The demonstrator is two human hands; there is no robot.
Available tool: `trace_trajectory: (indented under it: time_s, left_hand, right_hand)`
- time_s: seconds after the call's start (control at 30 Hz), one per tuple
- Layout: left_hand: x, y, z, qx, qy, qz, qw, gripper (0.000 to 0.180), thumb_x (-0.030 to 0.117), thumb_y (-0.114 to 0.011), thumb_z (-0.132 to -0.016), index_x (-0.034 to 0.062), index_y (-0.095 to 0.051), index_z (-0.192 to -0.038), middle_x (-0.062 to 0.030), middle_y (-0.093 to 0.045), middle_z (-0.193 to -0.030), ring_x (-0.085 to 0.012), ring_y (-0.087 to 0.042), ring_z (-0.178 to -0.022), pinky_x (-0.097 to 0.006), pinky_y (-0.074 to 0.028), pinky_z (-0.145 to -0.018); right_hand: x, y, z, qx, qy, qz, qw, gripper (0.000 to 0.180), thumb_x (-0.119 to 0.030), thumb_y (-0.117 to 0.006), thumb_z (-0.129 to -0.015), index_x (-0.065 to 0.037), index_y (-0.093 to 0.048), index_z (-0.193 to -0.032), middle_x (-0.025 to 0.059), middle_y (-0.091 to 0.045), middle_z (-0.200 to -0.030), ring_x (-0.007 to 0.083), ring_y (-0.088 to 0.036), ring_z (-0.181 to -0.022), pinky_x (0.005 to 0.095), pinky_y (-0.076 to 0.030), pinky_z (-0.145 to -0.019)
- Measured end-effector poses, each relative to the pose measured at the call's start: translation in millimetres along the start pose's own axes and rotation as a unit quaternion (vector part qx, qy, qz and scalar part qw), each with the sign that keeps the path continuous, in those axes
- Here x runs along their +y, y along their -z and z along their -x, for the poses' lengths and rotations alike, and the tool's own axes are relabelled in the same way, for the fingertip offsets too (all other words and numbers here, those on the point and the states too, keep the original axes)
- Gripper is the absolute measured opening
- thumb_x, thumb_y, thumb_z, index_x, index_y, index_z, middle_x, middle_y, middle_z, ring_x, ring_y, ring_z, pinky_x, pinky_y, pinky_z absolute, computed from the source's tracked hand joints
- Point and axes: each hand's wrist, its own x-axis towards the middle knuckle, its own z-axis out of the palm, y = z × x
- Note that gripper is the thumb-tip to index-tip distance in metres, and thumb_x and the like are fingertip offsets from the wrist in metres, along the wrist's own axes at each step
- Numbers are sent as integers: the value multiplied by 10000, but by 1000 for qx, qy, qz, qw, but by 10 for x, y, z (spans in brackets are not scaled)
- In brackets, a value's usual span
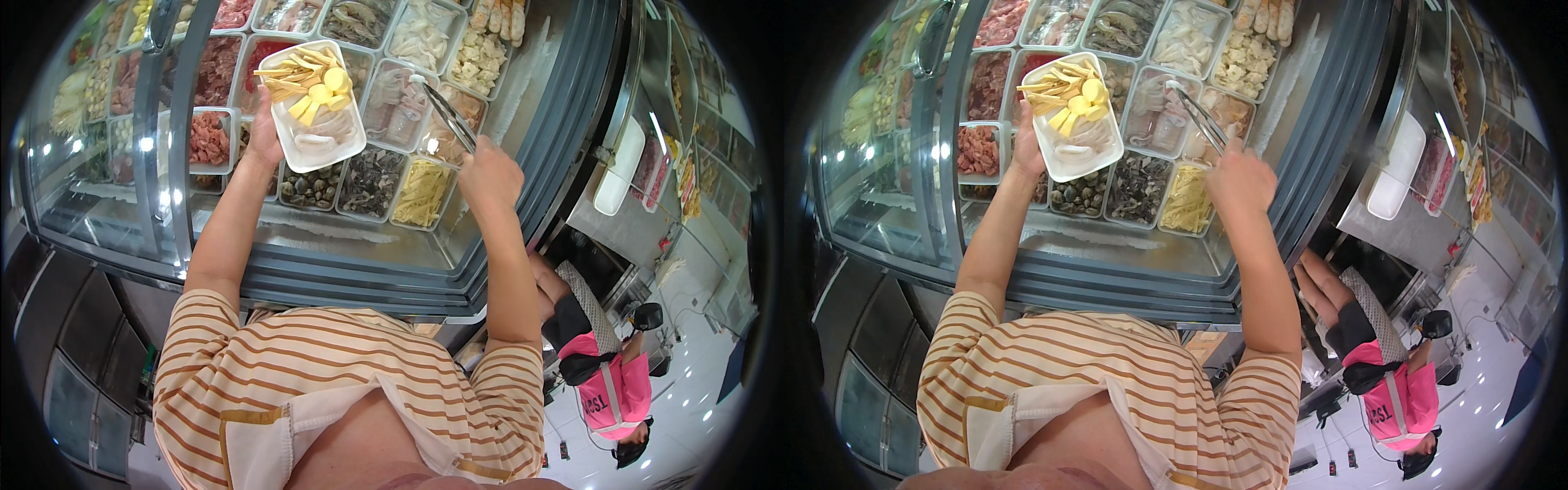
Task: The person uses tongs to pick various food items, including sliced meat, vegetables, and fried snacks, from a refrigerated display case and places them into white rectangular trays. The person repeats this process for multiple trays, arranging the items neatly before moving them to a counter.
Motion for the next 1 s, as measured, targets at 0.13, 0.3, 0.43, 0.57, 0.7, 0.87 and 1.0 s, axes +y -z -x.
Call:
trace_trajectory:
  time_s: [0.13, 0.3, 0.43, 0.57, 0.7, 0.87, 1.0]
  left_hand:
    - [-36, -77, -66, -17, 6, 13, 1000, 722, 574, -382, -896, 50, -291, -1385, -141, -390, -1385, -293, -417, -1245, -441, -349, -1040]
    - [-111, -103, -207, -29, 23, 36, 999, 728, 591, -386, -881, 60, -314, -1375, -139, -407, -1372, -302, -431, -1235, -452, -358, -1034]
    - [-165, -228, -254, -50, 34, 52, 997, 732, 590, -392, -879, 61, -311, -1377, -132, -407, -1374, -299, -434, -1232, -455, -355, -1035]
    - [-175, -310, -231, -49, 39, 56, 996, 731, 589, -394, -879, 60, -313, -1376, -134, -407, -1373, -298, -435, -1230, -454, -355, -1035]
    - [-162, -290, -202, -41, 33, 47, 997, 728, 586, -392, -882, 57, -313, -1375, -141, -406, -1373, -298, -434, -1230, -455, -357, -1033]
    - [-7, -144, -55, -24, 11, 19, 999, 762, 603, -403, -870, 52, -294, -1385, -148, -387, -1388, -300, -412, -1250, -446, -328, -1052]
    - [15, -68, -9, -1, -8, -1, 1000, 756, 592, -394, -880, 51, -275, -1395, -140, -370, -1401, -292, -396, -1262, -438, -317, -1059]
  right_hand:
    - [54, 360, 450, 71, 33, -57, 995, 299, -175, -615, -778, -34, -562, -1036, 155, -630, -834, 324, -628, -773, 405, -491, -670]
    - [33, 612, 887, 135, 102, -144, 975, 313, -106, -682, -729, -16, -562, -1003, 148, -602, -783, 305, -611, -710, 381, -475, -596]
    - [-112, 611, 1009, 150, 155, -173, 961, 334, -97, -693, -706, -18, -557, -1000, 123, -578, -743, 288, -591, -662, 359, -468, -568]
    - [-317, 282, 921, 110, 160, -101, 976, 350, -132, -681, -698, -43, -551, -1010, 106, -551, -724, 261, -587, -652, 340, -473, -558]
    - [-364, 64, 808, 50, 134, -54, 988, 347, -169, -671, -703, -37, -541, -996, 106, -569, -779, 263, -605, -700, 353, -492, -577]
    - [-286, 90, 579, 71, 118, -82, 987, 321, -155, -658, -699, -18, -541, -964, 119, -584, -801, 281, -621, -718, 369, -501, -597]
    - [-273, -311, 7, 16, 54, -19, 998, 268, -123, -597, -711, -22, -582, -958, 166, -631, -843, 311, -642, -772, 384, -509, -634]
